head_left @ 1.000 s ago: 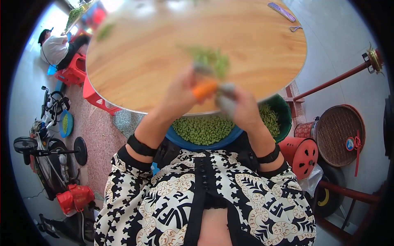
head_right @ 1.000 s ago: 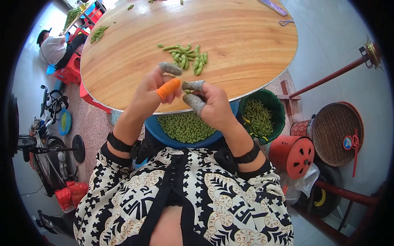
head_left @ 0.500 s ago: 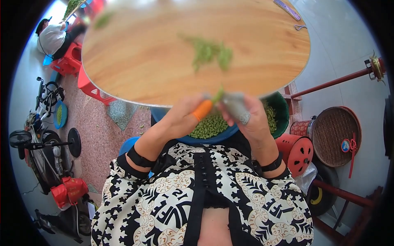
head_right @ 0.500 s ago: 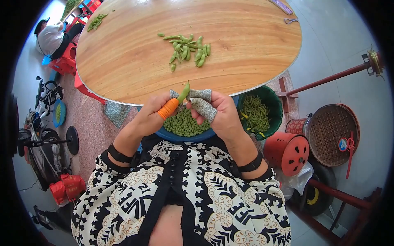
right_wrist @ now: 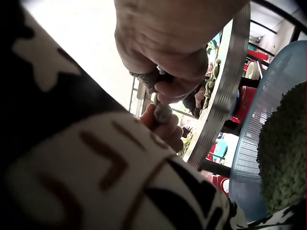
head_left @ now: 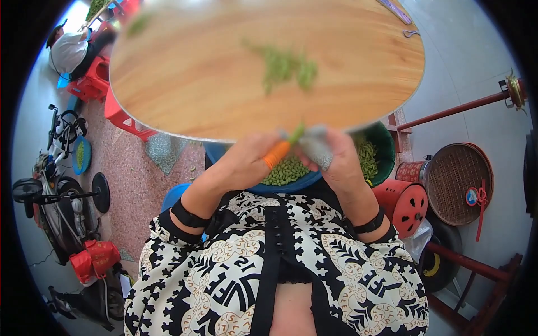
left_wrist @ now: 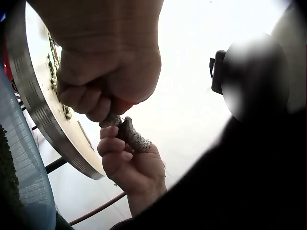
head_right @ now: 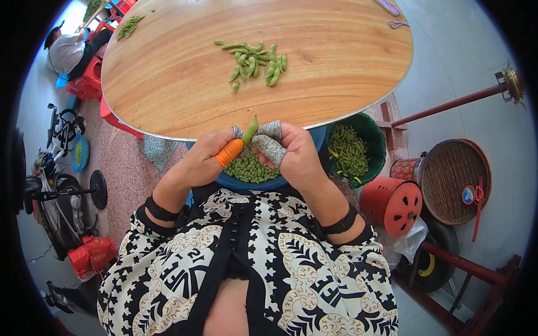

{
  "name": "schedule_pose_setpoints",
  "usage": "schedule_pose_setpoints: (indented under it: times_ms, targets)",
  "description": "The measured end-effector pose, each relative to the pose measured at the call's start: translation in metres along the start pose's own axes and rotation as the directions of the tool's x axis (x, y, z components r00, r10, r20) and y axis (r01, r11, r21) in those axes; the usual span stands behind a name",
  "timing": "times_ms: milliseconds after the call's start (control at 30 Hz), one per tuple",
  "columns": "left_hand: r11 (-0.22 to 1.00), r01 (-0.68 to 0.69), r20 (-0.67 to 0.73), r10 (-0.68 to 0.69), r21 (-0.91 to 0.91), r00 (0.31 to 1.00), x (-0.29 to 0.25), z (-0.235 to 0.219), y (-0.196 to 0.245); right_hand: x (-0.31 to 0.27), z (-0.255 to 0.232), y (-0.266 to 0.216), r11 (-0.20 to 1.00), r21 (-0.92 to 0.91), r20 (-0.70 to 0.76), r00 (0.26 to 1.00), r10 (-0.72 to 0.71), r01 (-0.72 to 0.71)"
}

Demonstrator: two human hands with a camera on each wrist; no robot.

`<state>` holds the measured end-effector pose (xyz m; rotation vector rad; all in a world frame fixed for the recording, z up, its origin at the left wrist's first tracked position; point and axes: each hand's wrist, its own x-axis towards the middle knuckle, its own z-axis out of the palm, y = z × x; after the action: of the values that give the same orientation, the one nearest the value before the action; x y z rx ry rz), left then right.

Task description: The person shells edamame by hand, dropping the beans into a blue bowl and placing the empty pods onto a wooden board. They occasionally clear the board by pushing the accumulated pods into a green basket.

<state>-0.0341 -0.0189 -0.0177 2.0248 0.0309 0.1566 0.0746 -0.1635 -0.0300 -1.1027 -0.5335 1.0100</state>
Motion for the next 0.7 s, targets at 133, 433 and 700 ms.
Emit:
schedule_pose_setpoints:
  times_ms: [133, 433, 700]
  targets:
    - [1.000, 0.027, 0.048, -0.028, 0.014, 0.998, 0.001, -0.005, 0.002, 0.004, -0.004, 0.005, 0.998, 0.043, 0.035, 0.999, 0.042, -0.043]
    - [0.779, 0.044, -0.172, 0.082, 0.625, 0.982, -0.004, 0.016, -0.008, 0.005, -0.004, 0.004, 0.997, 0.017, -0.008, 0.997, 0.080, -0.080]
    - [0.997, 0.061, -0.214, -0.068, -0.037, 0.975, -0.006, 0.020, -0.035, 0.013, -0.008, 0.028, 0.988, 0.061, 0.067, 0.988, -0.142, 0.138]
